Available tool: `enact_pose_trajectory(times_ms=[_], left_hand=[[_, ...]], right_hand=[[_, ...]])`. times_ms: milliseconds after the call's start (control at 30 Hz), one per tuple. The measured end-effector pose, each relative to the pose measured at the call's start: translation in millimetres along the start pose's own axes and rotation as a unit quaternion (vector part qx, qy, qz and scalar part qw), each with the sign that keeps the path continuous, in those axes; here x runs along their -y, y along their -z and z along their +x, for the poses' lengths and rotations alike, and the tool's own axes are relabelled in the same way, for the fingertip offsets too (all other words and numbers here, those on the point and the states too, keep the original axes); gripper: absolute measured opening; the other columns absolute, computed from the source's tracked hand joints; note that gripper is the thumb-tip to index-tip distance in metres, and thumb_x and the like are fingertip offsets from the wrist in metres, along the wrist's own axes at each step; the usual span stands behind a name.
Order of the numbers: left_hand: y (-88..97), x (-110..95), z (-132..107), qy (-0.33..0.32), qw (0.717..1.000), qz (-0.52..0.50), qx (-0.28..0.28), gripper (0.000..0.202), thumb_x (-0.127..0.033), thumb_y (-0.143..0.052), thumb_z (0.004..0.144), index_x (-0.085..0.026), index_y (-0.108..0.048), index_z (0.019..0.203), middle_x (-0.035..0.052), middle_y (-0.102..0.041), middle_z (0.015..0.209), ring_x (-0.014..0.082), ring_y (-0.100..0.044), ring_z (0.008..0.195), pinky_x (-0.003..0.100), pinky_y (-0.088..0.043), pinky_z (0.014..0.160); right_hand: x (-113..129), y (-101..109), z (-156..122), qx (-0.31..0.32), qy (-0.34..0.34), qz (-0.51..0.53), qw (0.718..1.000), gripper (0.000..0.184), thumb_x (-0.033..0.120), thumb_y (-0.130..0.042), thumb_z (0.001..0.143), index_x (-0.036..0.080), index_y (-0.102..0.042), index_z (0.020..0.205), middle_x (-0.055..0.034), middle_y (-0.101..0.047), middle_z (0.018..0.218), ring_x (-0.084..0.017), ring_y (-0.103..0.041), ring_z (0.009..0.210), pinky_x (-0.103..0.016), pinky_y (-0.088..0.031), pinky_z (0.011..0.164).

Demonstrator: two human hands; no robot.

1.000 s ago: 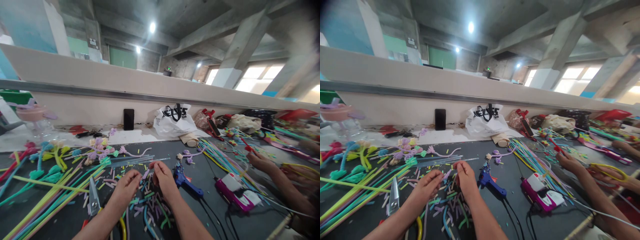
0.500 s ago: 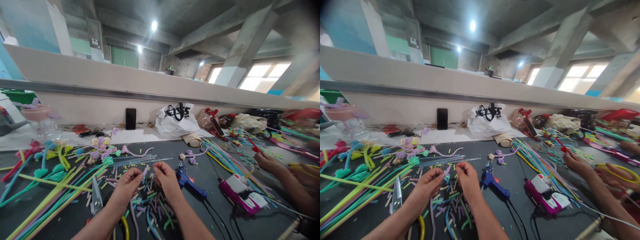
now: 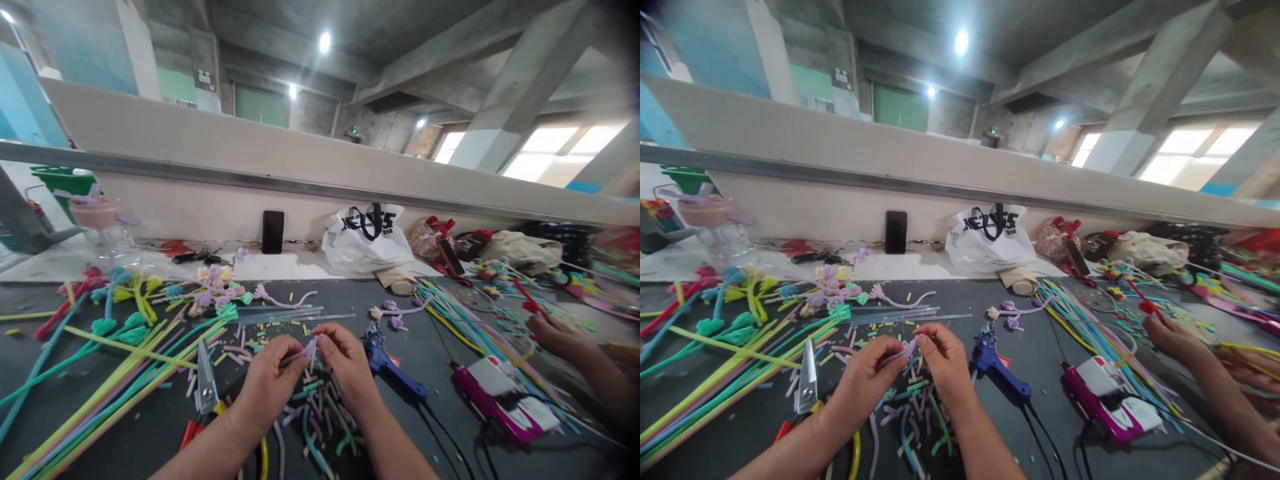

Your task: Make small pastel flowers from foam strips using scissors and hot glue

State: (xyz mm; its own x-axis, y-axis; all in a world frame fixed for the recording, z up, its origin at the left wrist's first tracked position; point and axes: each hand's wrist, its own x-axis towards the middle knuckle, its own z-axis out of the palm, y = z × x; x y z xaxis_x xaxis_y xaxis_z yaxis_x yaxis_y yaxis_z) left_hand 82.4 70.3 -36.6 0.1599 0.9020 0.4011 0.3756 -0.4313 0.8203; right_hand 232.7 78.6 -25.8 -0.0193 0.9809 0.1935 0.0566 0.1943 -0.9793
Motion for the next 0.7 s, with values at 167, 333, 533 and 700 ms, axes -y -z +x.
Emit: enact_pose_trajectory(times_ms=[167, 333, 533, 700], left_hand=[[-1.2, 0.4, -2.4, -0.036, 0.999, 0.010, -0.004, 0.011, -0.027, -0.051, 0.081, -0.018, -0.054, 0.075, -0.0005, -0.053, 0.069, 0.0114, -0.050, 0.064, 0.022, -0.038, 0.060], [-1.1, 0.4, -4.2, -0.031, 0.999, 0.016, -0.007, 0.013, -0.027, -0.050, 0.082, -0.018, -0.054, 0.073, -0.0009, -0.053, 0.067, 0.0110, -0.049, 0.063, 0.021, -0.037, 0.060], [0.4, -3.0, -4.3, -0.043, 0.999, 0.023, -0.016, 0.018, -0.028, -0.048, 0.082, -0.017, -0.054, 0.069, -0.0015, -0.052, 0.063, 0.0099, -0.048, 0.060, 0.020, -0.037, 0.058], [1.4, -5.4, -5.0, -0.045, 0.998, 0.038, -0.019, 0.019, -0.027, -0.048, 0.082, -0.017, -0.053, 0.067, -0.0021, -0.050, 0.060, 0.0093, -0.047, 0.057, 0.020, -0.035, 0.055]], right_hand=[[3.4, 1.0, -1.6, 0.002, 0.013, -0.038, 0.999, 0.021, 0.038, -0.059, 0.075, 0.017, -0.061, 0.078, 0.0047, -0.042, 0.054, -0.007, -0.033, 0.046, -0.020, -0.027, 0.044], [6.9, -0.7, -1.7, 0.002, 0.013, -0.063, 0.998, 0.022, 0.038, -0.058, 0.076, 0.016, -0.059, 0.072, 0.0040, -0.042, 0.054, -0.007, -0.032, 0.046, -0.020, -0.025, 0.043], [7.1, -1.7, -1.3, 0.005, 0.012, -0.067, 0.998, 0.023, 0.039, -0.057, 0.076, 0.016, -0.058, 0.069, 0.0053, -0.038, 0.051, -0.007, -0.030, 0.045, -0.020, -0.024, 0.043], [4.2, -1.0, -0.7, 0.009, 0.014, -0.072, 0.997, 0.023, 0.038, -0.057, 0.077, 0.016, -0.058, 0.069, 0.0052, -0.037, 0.050, -0.008, -0.031, 0.046, -0.020, -0.024, 0.043]])
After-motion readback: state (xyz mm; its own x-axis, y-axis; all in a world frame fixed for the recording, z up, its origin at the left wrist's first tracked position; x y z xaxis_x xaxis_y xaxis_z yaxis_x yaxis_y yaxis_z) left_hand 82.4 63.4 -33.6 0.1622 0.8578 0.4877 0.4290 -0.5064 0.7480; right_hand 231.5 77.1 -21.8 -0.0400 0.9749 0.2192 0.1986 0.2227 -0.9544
